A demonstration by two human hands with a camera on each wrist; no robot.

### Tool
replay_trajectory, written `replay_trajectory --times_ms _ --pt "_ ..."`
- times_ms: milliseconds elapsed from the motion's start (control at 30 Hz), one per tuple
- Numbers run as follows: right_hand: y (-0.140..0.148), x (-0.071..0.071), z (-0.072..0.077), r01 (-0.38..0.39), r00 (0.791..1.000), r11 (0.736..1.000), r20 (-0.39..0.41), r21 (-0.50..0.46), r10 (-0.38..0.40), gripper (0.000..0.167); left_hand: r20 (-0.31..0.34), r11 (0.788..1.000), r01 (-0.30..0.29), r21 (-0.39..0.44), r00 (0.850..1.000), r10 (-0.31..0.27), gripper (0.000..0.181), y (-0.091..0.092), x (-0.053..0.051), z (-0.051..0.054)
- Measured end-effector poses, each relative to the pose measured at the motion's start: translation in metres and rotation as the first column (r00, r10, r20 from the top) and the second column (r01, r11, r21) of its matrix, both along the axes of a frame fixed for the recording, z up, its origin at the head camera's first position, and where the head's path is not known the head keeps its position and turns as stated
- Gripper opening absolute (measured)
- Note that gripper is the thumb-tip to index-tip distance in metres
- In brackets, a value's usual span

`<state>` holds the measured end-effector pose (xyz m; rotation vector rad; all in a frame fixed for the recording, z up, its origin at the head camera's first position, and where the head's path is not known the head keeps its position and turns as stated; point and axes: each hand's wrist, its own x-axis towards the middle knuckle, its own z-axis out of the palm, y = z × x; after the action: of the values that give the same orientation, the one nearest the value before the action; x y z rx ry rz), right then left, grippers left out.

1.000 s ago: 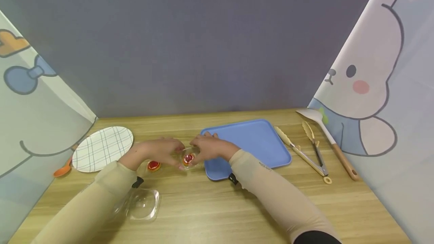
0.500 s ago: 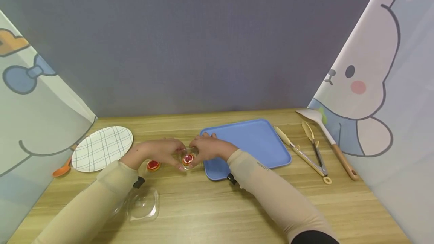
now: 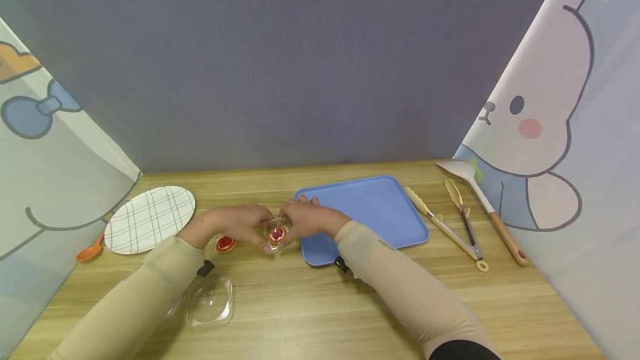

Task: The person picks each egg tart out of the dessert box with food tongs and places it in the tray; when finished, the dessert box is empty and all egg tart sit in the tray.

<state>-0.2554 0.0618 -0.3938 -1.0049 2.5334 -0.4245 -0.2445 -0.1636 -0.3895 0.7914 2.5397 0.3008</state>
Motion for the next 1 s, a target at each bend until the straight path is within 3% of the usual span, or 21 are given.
replay_trajectory --times_ms 400,733,1000 --pt "-0.0011 -0.0004 -0.0007 0.02 0.999 0.999 0.026 -0.041 -0.018 0.063 0.011 0.999 0.04 -0.004 0.999 -0.039 0.064 0.0032 -0.001 0.0023" --pt "0.0012 0.0019 0.0003 0.008 1.0 0.998 0.017 -0.068 -0.006 0.063 0.062 1.0 0.008 0.023 0.998 -0.009 0.063 0.0031 -0.0021 0.002" --pt "0.0004 0.0055 -0.0031 0.0 0.997 0.999 -0.081 -0.033 -0.003 0.075 0.116 0.998 -0.026 0.055 0.993 0.02 0.056 0.0025 -0.0053 0.0034"
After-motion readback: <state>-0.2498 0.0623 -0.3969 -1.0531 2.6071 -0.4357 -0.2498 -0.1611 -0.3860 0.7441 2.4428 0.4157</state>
